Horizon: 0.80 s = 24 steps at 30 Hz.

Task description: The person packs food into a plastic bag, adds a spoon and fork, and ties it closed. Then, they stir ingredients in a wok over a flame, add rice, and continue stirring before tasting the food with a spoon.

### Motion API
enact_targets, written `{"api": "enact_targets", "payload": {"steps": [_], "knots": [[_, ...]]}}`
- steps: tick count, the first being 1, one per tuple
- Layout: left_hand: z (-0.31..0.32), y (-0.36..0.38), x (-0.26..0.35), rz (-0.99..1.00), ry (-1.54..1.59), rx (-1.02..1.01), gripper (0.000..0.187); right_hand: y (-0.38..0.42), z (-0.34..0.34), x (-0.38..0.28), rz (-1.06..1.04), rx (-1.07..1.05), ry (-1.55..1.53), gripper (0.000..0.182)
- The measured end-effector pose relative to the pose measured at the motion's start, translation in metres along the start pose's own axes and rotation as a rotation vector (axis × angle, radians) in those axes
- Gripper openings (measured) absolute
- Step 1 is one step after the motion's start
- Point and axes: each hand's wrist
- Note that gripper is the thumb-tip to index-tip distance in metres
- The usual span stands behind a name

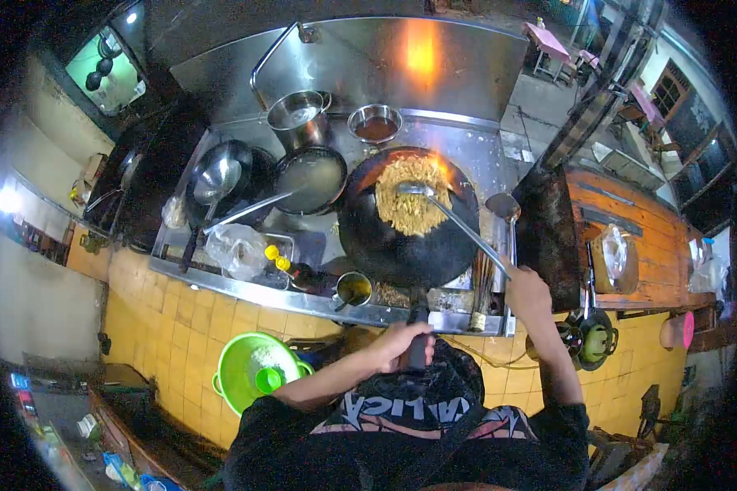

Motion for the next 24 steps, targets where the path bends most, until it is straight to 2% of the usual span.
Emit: {"api": "enact_targets", "payload": {"steps": [2, 4, 5, 6, 7, 9, 10, 11, 12, 14, 17, 18, 19, 20, 21, 22, 24], "knots": [[-0.029, -0.027, 0.001, -0.014, -0.071, -0.005, 0.015, 0.007, -0.004, 0.005, 0.047, 0.016, -0.049, 0.055], [-0.068, -0.079, -0.007, 0.288, -0.059, -0.021, 0.016, 0.010, -0.003, -0.002, 0.091, 0.035, -0.168, 0.054], [-0.084, -0.101, -0.004, 0.383, -0.194, 0.030, 0.015, 0.005, 0.015, -0.009, 0.082, 0.099, -0.214, 0.050], [-0.095, -0.120, 0.002, 0.476, -0.328, 0.081, 0.015, -0.005, 0.028, -0.023, 0.136, 0.066, -0.181, 0.052], [-0.103, -0.134, 0.007, 0.476, -0.330, 0.079, 0.015, -0.015, 0.049, -0.031, 0.066, 0.077, -0.151, 0.057], [-0.109, -0.153, 0.013, 0.455, -0.157, 0.109, 0.014, -0.056, 0.140, -0.026, -0.019, 0.178, -0.079, 0.059], [-0.106, -0.154, 0.014, 0.458, -0.153, 0.106, 0.014, -0.064, 0.154, -0.025, -0.022, 0.180, -0.074, 0.059], [-0.100, -0.155, 0.017, 0.451, -0.150, 0.119, 0.014, -0.073, 0.162, -0.025, 0.014, 0.055, -0.066, 0.058], [-0.096, -0.154, 0.022, 0.445, -0.148, 0.135, 0.014, -0.080, 0.163, -0.026, 0.047, -0.069, -0.060, 0.057], [-0.102, -0.156, 0.021, 0.471, -0.125, 0.134, 0.016, -0.067, 0.109, -0.028, 0.015, -0.069, -0.057, 0.059], [-0.113, -0.163, 0.018, 0.504, -0.186, 0.112, 0.022, -0.045, 0.068, -0.026, 0.097, -0.074, -0.270, 0.053], [-0.112, -0.163, 0.019, 0.504, -0.187, 0.111, 0.022, -0.048, 0.102, -0.023, 0.098, -0.073, -0.271, 0.053], [-0.111, -0.163, 0.019, 0.480, -0.176, 0.146, 0.022, -0.056, 0.162, -0.017, 0.016, 0.145, -0.312, 0.051], [-0.110, -0.165, 0.018, 0.456, -0.164, 0.180, 0.022, -0.060, 0.194, -0.012, -0.068, 0.362, -0.348, 0.049], [-0.110, -0.166, 0.018, 0.455, -0.159, 0.177, 0.022, -0.050, 0.167, -0.043, 0.066, 0.136, -0.418, 0.044], [-0.112, -0.166, 0.019, 0.464, -0.179, 0.194, 0.021, -0.069, 0.175, -0.037, 0.009, -0.052, -0.579, 0.044], [-0.113, -0.167, 0.016, 0.472, -0.196, 0.205, 0.020, -0.071, 0.100, -0.044, 0.156, -0.461, -0.865, 0.044]]}}
Point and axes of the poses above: each hand's wrist, its own y-axis away from the middle knuckle, its own z-axis out of the palm, x = y × z, and after that the axes turned 5 degrees about z, right-handed
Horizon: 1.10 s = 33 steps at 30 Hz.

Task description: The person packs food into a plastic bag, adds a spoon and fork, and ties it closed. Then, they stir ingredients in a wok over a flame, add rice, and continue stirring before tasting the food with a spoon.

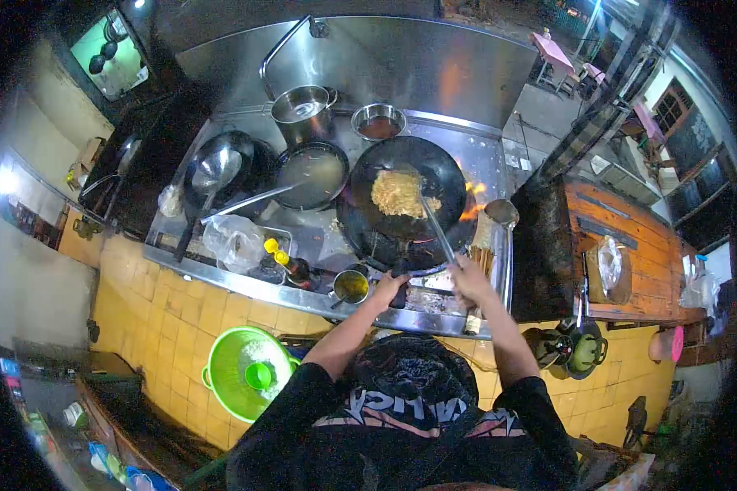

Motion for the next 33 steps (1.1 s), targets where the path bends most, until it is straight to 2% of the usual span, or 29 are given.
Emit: {"api": "enact_targets", "payload": {"steps": [1, 4, 5, 7, 8, 10, 11, 12, 13, 14, 15, 16, 17, 18, 20, 21, 22, 24, 25, 26, 27, 28, 30, 31, 32, 33], "knots": [[0.001, 0.002, 0.000, 0.004, -0.027, -0.011, 0.019, -0.004, -0.015, 0.008, -0.383, 0.179, 0.267, 0.043], [-0.004, -0.001, 0.009, 0.030, -0.090, -0.032, 0.020, 0.033, -0.032, 0.002, -0.594, 0.345, 0.679, 0.040], [-0.005, -0.002, 0.010, -0.021, -0.036, -0.071, 0.019, 0.033, -0.030, 0.002, -0.601, 0.349, 0.683, 0.040], [-0.006, -0.006, 0.004, -0.077, 0.050, -0.097, 0.019, 0.036, -0.023, 0.005, -0.371, 0.245, 0.960, 0.041], [-0.006, -0.013, 0.001, -0.077, 0.060, -0.093, 0.019, 0.021, -0.011, 0.012, -0.373, 0.238, 0.968, 0.041], [-0.012, -0.026, -0.002, -0.185, -0.043, -0.162, 0.020, -0.014, 0.030, 0.035, -0.278, 0.408, 0.992, 0.053], [0.001, -0.010, 0.024, -0.312, -0.083, -0.109, 0.021, -0.018, 0.034, 0.026, -0.195, 0.326, 1.055, 0.052], [0.005, -0.010, 0.019, -0.320, 0.032, -0.031, 0.020, -0.006, 0.021, 0.021, -0.196, 0.311, 1.063, 0.052], [0.004, -0.036, -0.009, -0.268, 0.071, 0.050, 0.020, 0.017, -0.009, 0.006, -0.363, 0.255, 0.922, 0.049], [0.035, 0.003, 0.023, -0.205, 0.116, 0.123, 0.018, 0.039, -0.036, -0.012, -0.528, 0.201, 0.768, 0.046], [0.076, 0.055, 0.065, -0.150, 0.284, 0.180, 0.017, 0.065, -0.058, -0.030, -0.461, 0.145, 0.755, 0.045], [0.090, 0.081, 0.087, -0.228, 0.528, -0.032, 0.016, 0.084, -0.072, -0.044, -0.392, 0.093, 0.735, 0.045], [0.096, 0.101, 0.114, -0.302, 0.470, -0.270, 0.016, 0.090, -0.075, -0.051, -0.390, 0.099, 0.724, 0.045], [0.105, 0.119, 0.134, -0.421, 0.587, -0.303, 0.016, 0.095, -0.079, -0.055, -0.368, 0.081, 0.760, 0.045], [0.092, 0.106, 0.137, -0.431, 0.450, -0.312, 0.018, 0.106, -0.072, -0.046, -0.323, 0.039, 0.791, 0.046], [0.074, 0.082, 0.120, -0.483, 0.602, -0.334, 0.021, 0.108, -0.066, -0.046, -0.324, 0.036, 0.747, 0.047], [0.057, 0.066, 0.108, -0.420, 0.556, -0.315, 0.022, 0.110, -0.063, -0.045, -0.324, 0.035, 0.704, 0.048], [0.039, 0.059, 0.070, -0.247, 0.249, -0.074, 0.022, 0.115, -0.061, -0.034, -0.330, 0.043, 0.696, 0.049], [0.040, 0.063, 0.054, -0.375, 0.319, -0.019, 0.021, 0.119, -0.056, -0.031, -0.282, 0.095, 0.775, 0.050], [0.068, 0.101, 0.068, -0.309, 0.153, 0.052, 0.021, 0.118, -0.053, -0.033, -0.240, 0.160, 0.849, 0.052], [0.079, 0.127, 0.074, -0.325, 0.143, -0.057, 0.021, 0.123, -0.051, -0.045, -0.092, 0.116, 0.816, 0.050], [0.085, 0.148, 0.073, -0.359, 0.143, -0.153, 0.021, 0.121, -0.049, -0.037, -0.078, 0.105, 0.805, 0.050], [0.087, 0.155, 0.092, -0.406, 0.078, -0.192, 0.021, 0.113, -0.048, -0.020, -0.240, 0.139, 0.780, 0.050], [0.086, 0.148, 0.104, -0.431, 0.014, -0.240, 0.020, 0.115, -0.049, -0.017, -0.254, 0.108, 0.758, 0.049], [0.069, 0.118, 0.099, -0.336, 0.031, -0.299, 0.021, 0.116, -0.048, -0.013, -0.248, 0.099, 0.755, 0.049], [0.054, 0.090, 0.099, -0.339, -0.003, -0.202, 0.022, 0.115, -0.047, -0.009, -0.247, 0.169, 0.824, 0.048]]}}
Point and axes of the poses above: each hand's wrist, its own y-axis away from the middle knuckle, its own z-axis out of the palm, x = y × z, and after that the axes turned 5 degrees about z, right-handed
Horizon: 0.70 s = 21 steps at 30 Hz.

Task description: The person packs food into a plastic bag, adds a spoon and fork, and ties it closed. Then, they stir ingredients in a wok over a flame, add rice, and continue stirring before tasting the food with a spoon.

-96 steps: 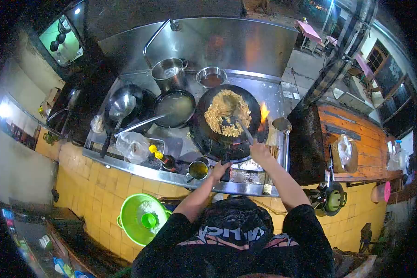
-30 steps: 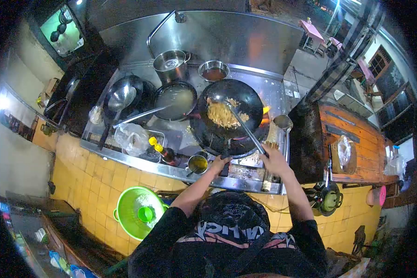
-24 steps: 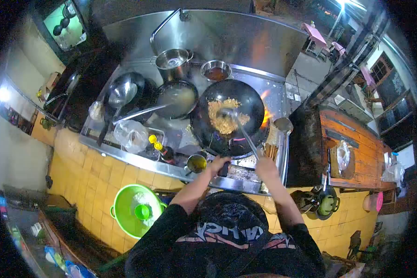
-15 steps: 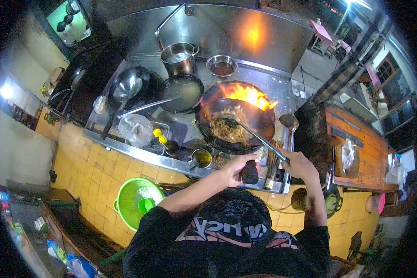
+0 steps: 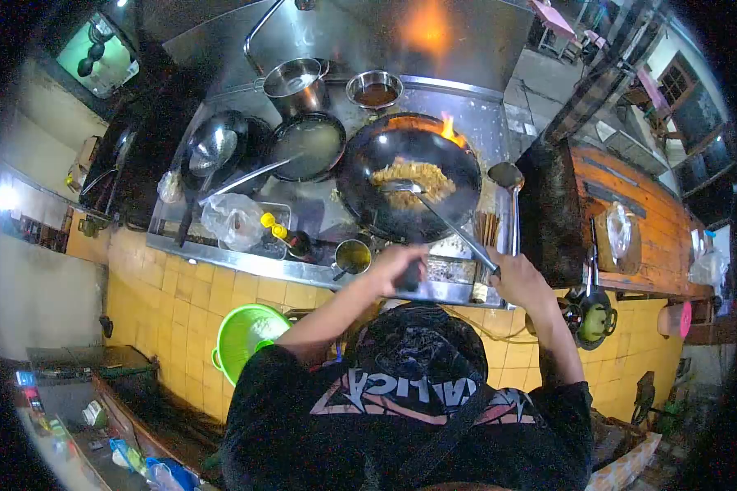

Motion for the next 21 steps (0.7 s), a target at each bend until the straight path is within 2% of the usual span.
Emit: {"api": "enact_targets", "payload": {"steps": [1, 2, 3, 5, 6, 7, 9, 10, 11, 13, 14, 17, 19, 21], "knots": [[-0.018, -0.022, -0.004, 0.074, 0.163, 0.027, 0.022, -0.001, 0.004, 0.003, 0.019, 0.063, 0.079, 0.047], [-0.014, -0.017, -0.010, 0.091, 0.145, 0.080, 0.023, -0.015, 0.031, 0.021, 0.041, 0.113, 0.176, 0.049], [-0.004, -0.006, -0.017, 0.111, 0.126, 0.128, 0.023, -0.014, 0.030, 0.019, 0.049, 0.123, 0.176, 0.049], [0.022, 0.033, -0.029, 0.044, 0.017, 0.027, 0.026, -0.020, 0.021, 0.015, 0.183, 0.174, 0.244, 0.045], [0.023, 0.042, -0.041, -0.053, 0.087, -0.034, 0.024, -0.012, 0.009, 0.015, 0.184, 0.219, 0.174, 0.043], [0.031, 0.055, -0.040, -0.060, 0.114, 0.007, 0.023, -0.005, -0.005, 0.015, 0.183, 0.228, 0.178, 0.043], [0.006, 0.029, -0.049, -0.085, 0.103, 0.008, 0.019, 0.016, -0.021, 0.013, 0.188, 0.269, -0.040, 0.047], [-0.007, 0.014, -0.046, -0.018, 0.002, 0.030, 0.014, 0.020, -0.024, 0.009, 0.212, 0.281, -0.120, 0.045], [-0.035, -0.024, -0.067, 0.161, 0.004, 0.007, 0.011, 0.014, -0.016, 0.008, 0.212, 0.281, -0.125, 0.045], [-0.054, -0.063, -0.066, 0.378, -0.033, 0.103, 0.017, -0.011, 0.016, 0.006, 0.189, 0.310, -0.198, 0.047], [-0.060, -0.075, -0.066, 0.374, -0.036, 0.103, 0.017, -0.028, 0.032, 0.000, 0.120, 0.345, -0.187, 0.045], [-0.064, -0.097, -0.055, 0.392, 0.068, 0.118, 0.014, -0.101, 0.110, 0.015, 0.120, 0.332, 0.072, 0.048], [-0.065, -0.098, -0.057, 0.281, 0.068, 0.129, 0.020, -0.112, 0.122, 0.012, 0.248, 0.230, 0.132, 0.052], [-0.065, -0.093, -0.055, 0.344, -0.052, 0.190, 0.019, -0.077, 0.134, -0.007, 0.129, 0.462, 0.268, 0.055]]}}
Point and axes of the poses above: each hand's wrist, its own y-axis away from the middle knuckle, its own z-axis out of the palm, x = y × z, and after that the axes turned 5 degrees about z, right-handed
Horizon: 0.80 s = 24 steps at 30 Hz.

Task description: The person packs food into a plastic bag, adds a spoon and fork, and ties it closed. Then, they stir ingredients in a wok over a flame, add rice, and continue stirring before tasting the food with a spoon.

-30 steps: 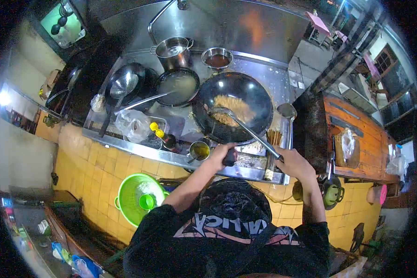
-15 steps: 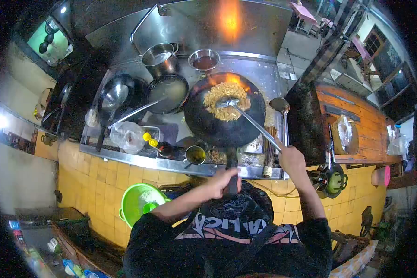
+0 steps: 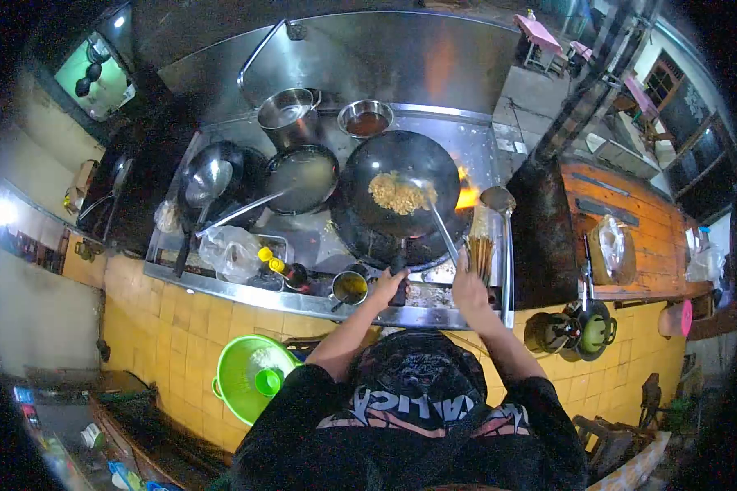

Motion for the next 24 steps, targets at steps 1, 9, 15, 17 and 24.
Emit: {"api": "enact_targets", "payload": {"steps": [1, 9, 15, 17, 24], "knots": [[-0.004, -0.002, -0.001, -0.001, 0.003, -0.049, 0.018, 0.003, -0.045, -0.015, 0.100, -0.166, -0.216, 0.048], [-0.010, -0.018, -0.003, -0.215, 0.036, -0.060, 0.016, -0.038, -0.023, -0.008, 0.009, -0.259, -0.419, 0.042], [0.068, 0.077, 0.088, -0.360, 0.670, -0.097, 0.015, -0.039, -0.151, 0.057, -0.148, -0.534, -0.482, 0.041], [0.076, 0.113, 0.125, -0.437, 0.666, -0.315, 0.017, -0.034, -0.178, 0.055, -0.167, -0.527, -0.475, 0.041], [0.037, 0.063, 0.061, -0.361, 0.295, -0.017, 0.019, -0.011, -0.172, 0.043, -0.183, -0.460, -0.392, 0.042]]}}
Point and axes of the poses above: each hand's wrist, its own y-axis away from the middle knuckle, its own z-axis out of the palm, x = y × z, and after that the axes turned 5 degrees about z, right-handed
